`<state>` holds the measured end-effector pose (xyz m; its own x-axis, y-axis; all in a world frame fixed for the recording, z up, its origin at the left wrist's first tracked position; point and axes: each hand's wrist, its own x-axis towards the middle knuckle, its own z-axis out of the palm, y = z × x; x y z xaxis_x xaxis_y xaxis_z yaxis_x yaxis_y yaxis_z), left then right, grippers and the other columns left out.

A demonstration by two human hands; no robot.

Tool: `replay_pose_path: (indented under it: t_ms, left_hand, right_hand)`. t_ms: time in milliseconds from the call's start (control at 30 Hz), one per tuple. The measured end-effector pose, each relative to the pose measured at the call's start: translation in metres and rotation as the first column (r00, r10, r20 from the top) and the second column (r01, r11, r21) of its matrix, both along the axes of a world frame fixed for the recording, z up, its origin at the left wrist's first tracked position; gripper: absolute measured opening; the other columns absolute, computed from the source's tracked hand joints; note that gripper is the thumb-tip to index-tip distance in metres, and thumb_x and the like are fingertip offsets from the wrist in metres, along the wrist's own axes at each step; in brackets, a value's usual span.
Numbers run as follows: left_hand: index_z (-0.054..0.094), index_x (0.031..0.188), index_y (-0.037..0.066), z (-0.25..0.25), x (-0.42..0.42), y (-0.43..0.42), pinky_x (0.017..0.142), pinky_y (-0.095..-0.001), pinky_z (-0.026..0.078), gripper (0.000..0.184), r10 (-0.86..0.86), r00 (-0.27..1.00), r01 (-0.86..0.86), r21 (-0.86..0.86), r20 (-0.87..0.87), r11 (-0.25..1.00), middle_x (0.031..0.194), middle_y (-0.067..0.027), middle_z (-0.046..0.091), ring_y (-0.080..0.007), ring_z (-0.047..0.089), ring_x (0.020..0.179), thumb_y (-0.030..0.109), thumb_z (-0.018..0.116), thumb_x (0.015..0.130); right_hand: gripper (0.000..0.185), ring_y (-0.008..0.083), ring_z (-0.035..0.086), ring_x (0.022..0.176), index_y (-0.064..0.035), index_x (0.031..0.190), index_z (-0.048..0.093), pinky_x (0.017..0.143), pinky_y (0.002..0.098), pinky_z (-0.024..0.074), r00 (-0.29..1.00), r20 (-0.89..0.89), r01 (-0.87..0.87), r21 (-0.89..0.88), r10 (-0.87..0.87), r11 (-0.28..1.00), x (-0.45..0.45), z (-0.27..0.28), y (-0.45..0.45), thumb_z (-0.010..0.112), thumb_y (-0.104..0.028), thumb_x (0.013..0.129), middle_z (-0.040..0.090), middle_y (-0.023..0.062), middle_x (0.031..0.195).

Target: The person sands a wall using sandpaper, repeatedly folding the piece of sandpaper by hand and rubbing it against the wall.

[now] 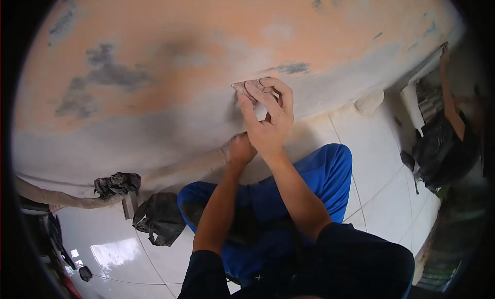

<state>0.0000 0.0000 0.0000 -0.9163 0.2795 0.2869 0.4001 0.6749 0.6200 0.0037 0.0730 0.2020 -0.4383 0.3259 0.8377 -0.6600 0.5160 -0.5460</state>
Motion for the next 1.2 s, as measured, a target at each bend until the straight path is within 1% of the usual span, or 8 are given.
replay_pose_path:
  t_ms: [167, 367, 500, 633, 733, 867, 967, 1200]
  left_hand:
    - [0.066, 0.099, 0.004, 0.02, -0.007, -0.014, 0.07, -0.0469, 0.054, 0.021, -0.007, 1.0, 0.006, 0.029, 0.027, 1.0, 0.089, -0.0194, 0.068, -0.0371, 0.066, 0.08, 0.011, 0.06, 0.08]
    - [0.066, 0.097, 0.003, 0.012, -0.005, -0.003, 0.07, -0.0471, 0.054, 0.019, -0.015, 0.998, 0.018, -0.061, 0.054, 0.998, 0.086, -0.0189, 0.068, -0.0379, 0.066, 0.078, 0.012, 0.061, 0.08]
    - [0.066, 0.098, 0.003, 0.027, -0.004, -0.007, 0.071, -0.0482, 0.053, 0.021, -0.025, 1.0, 0.025, 0.044, 0.004, 0.999, 0.087, -0.0194, 0.068, -0.0383, 0.066, 0.079, 0.014, 0.061, 0.081]
    - [0.066, 0.1, 0.004, 0.016, -0.002, -0.008, 0.074, -0.0483, 0.053, 0.023, -0.034, 0.999, 0.034, -0.006, 0.042, 0.999, 0.088, -0.0198, 0.068, -0.0381, 0.066, 0.082, 0.016, 0.061, 0.081]
    - [0.066, 0.102, 0.005, 0.017, -0.004, -0.013, 0.075, -0.048, 0.053, 0.024, -0.019, 0.998, 0.023, -0.061, 0.058, 0.998, 0.091, -0.0205, 0.068, -0.0378, 0.066, 0.085, 0.016, 0.061, 0.081]
    - [0.066, 0.102, 0.004, 0.019, -0.003, -0.007, 0.077, -0.0483, 0.053, 0.025, -0.047, 0.999, 0.046, 0.053, 0.012, 0.998, 0.094, -0.0213, 0.068, -0.0377, 0.066, 0.087, 0.017, 0.062, 0.081]
    - [0.066, 0.1, 0.004, 0.018, -0.005, -0.01, 0.078, -0.0486, 0.052, 0.024, -0.002, 0.995, 0.005, -0.026, 0.104, 1.0, 0.094, -0.0214, 0.068, -0.0378, 0.066, 0.087, 0.016, 0.063, 0.08]
    - [0.066, 0.098, 0.002, 0.017, -0.011, -0.012, 0.077, -0.0474, 0.053, 0.023, -0.067, 0.997, 0.066, 0.02, 0.026, 0.998, 0.089, -0.0186, 0.069, -0.0366, 0.067, 0.084, 0.017, 0.065, 0.08]
  right_hand:
    - [0.026, 0.0197, 0.062, 0.086, -0.0042, 0.099, 0.073, 0.077, 0.029, 0.0513, 0.999, 0.046, 0.016, -0.364, 0.001, 0.931, -0.01, 0.006, 0.019, 0.076, 0.003, 0.074, 0.057, 0.0107, 0.11]
    - [0.027, 0.018, 0.059, 0.091, -0.0022, 0.103, 0.072, 0.079, 0.0278, 0.0494, 0.996, 0.047, -0.073, -0.022, 0.074, 0.997, 0.002, 0.013, 0.012, 0.075, 0.005, 0.077, 0.054, 0.0097, 0.113]
    - [0.027, 0.017, 0.06, 0.093, -0.0024, 0.101, 0.072, 0.078, 0.0268, 0.0494, 0.995, 0.088, -0.019, -0.326, 0.05, 0.945, -0.002, 0.008, -0.004, 0.075, 0.006, 0.076, 0.056, 0.0087, 0.112]
    - [0.026, 0.0165, 0.061, 0.091, -0.0022, 0.1, 0.073, 0.075, 0.0266, 0.0499, 0.99, 0.101, -0.091, -0.085, 0.099, 0.992, 0.006, 0.013, -0.001, 0.075, 0.006, 0.076, 0.058, 0.0094, 0.11]
    - [0.025, 0.0168, 0.061, 0.09, -0.0029, 0.098, 0.074, 0.073, 0.0272, 0.0504, 0.997, 0.08, 0.029, -0.382, 0.002, 0.924, -0.002, 0.017, 0.01, 0.076, 0.005, 0.074, 0.061, 0.0105, 0.109]
    - [0.025, 0.0179, 0.064, 0.093, -0.0027, 0.098, 0.074, 0.075, 0.0281, 0.0521, 0.998, 0.05, -0.047, -0.062, 0.05, 0.997, 0.005, 0.013, -0.001, 0.076, 0.005, 0.074, 0.064, 0.0104, 0.107]
    - [0.019, 0.0232, 0.065, 0.096, -0.0053, 0.094, 0.074, 0.082, 0.0312, 0.0522, 0.99, 0.142, 0.036, -0.306, 0.008, 0.951, 0.005, 0.017, 0.015, 0.075, 0.002, 0.077, 0.066, 0.0106, 0.104]
    - [0.018, 0.0231, 0.065, 0.098, -0.0056, 0.092, 0.074, 0.084, 0.0309, 0.0519, 0.994, 0.064, -0.069, -0.235, 0.087, 0.97, 0.006, 0.016, -0.004, 0.074, 0.002, 0.076, 0.069, 0.0094, 0.102]
